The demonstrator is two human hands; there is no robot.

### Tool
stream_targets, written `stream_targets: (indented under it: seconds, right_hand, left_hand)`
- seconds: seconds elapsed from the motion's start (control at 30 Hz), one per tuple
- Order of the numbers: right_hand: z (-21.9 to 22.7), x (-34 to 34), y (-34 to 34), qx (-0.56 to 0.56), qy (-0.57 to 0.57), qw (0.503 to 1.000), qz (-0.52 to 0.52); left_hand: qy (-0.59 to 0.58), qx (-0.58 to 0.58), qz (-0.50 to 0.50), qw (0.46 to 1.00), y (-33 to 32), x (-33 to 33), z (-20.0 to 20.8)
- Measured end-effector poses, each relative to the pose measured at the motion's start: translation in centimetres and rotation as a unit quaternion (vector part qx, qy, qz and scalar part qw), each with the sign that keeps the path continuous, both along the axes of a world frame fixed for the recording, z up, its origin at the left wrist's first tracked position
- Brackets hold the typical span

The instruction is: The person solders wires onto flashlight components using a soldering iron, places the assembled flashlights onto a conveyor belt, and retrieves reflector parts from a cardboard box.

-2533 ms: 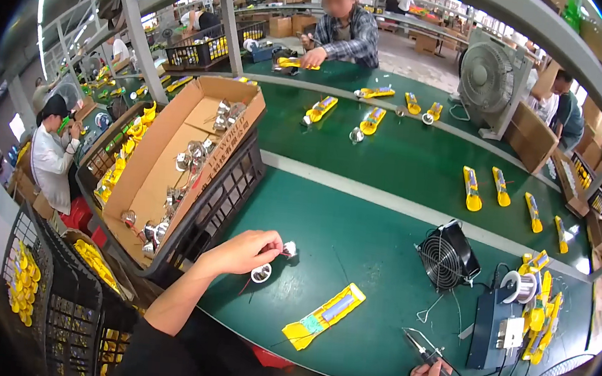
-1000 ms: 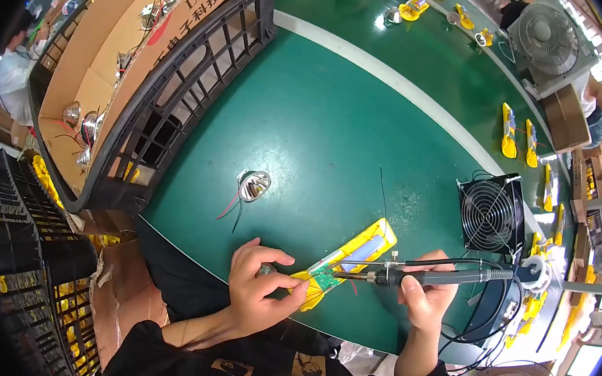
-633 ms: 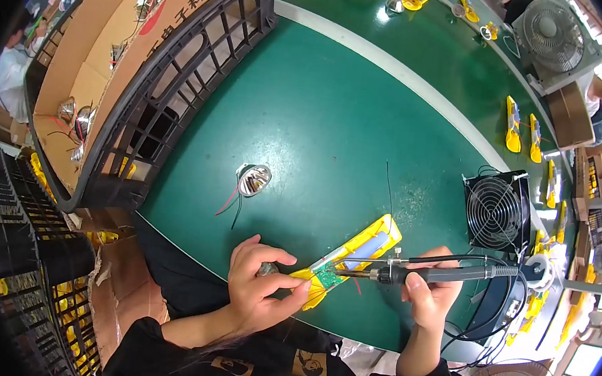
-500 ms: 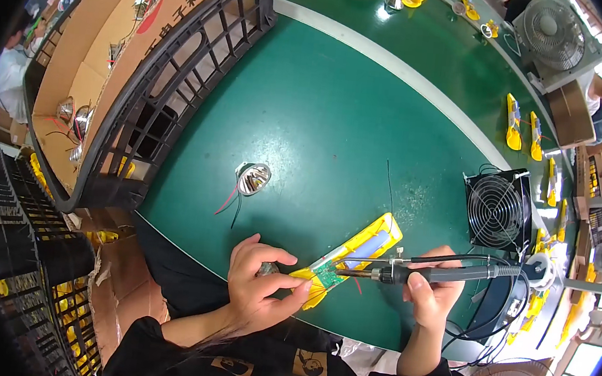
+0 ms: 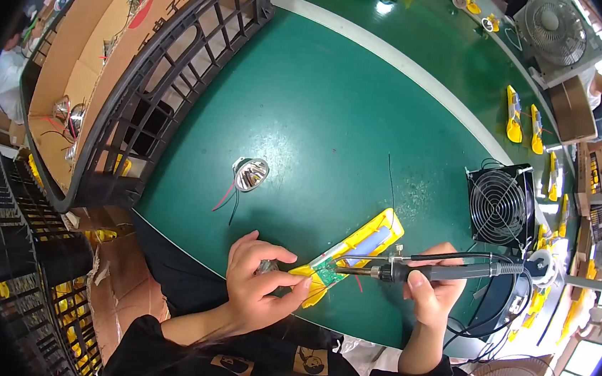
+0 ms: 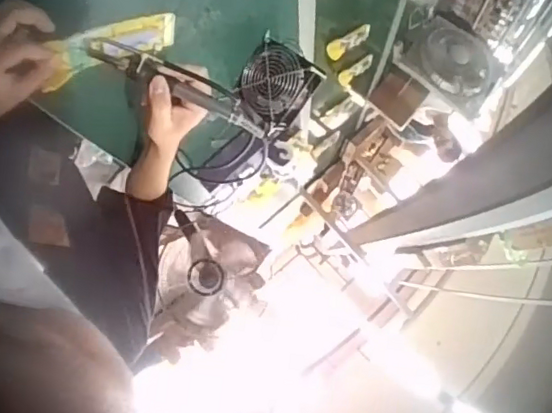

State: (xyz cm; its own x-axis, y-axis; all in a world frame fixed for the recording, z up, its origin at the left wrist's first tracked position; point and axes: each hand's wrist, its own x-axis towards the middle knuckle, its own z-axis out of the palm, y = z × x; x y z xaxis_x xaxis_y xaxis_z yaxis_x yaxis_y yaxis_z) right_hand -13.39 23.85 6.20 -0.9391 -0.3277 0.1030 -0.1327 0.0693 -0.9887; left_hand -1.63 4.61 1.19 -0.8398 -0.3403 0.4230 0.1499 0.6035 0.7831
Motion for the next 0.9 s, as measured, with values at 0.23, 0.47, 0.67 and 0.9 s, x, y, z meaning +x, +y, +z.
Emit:
stream_targets:
  seconds: [0.23, 0.47, 0.67, 0.9]
  right_hand:
    - [0.0, 0.0, 0.2, -0.033, -0.011, 0.999, 0.002]
    - [0.3, 0.1, 0.3, -0.051, 0.025, 0.998, -0.023]
    - [1.5, 2.1, 2.2, -0.002, 0.209, 0.969, -0.131]
    - [0.5, 7.6, 5.6, -0.074, 0.261, 0.934, -0.233]
  left_hand:
    - [-0.001, -0.002, 0.006, 1.000, 0.0, 0.0, 0.1]
    - [0.000, -0.003, 0.008, 1.000, 0.1, 0.0, 0.0]
    - [-0.017, -0.009, 0.010, 1.000, 0.1, 0.2, 0.1]
    - [0.010, -0.116, -0.031, 0.993, 0.1, 1.2, 0.4]
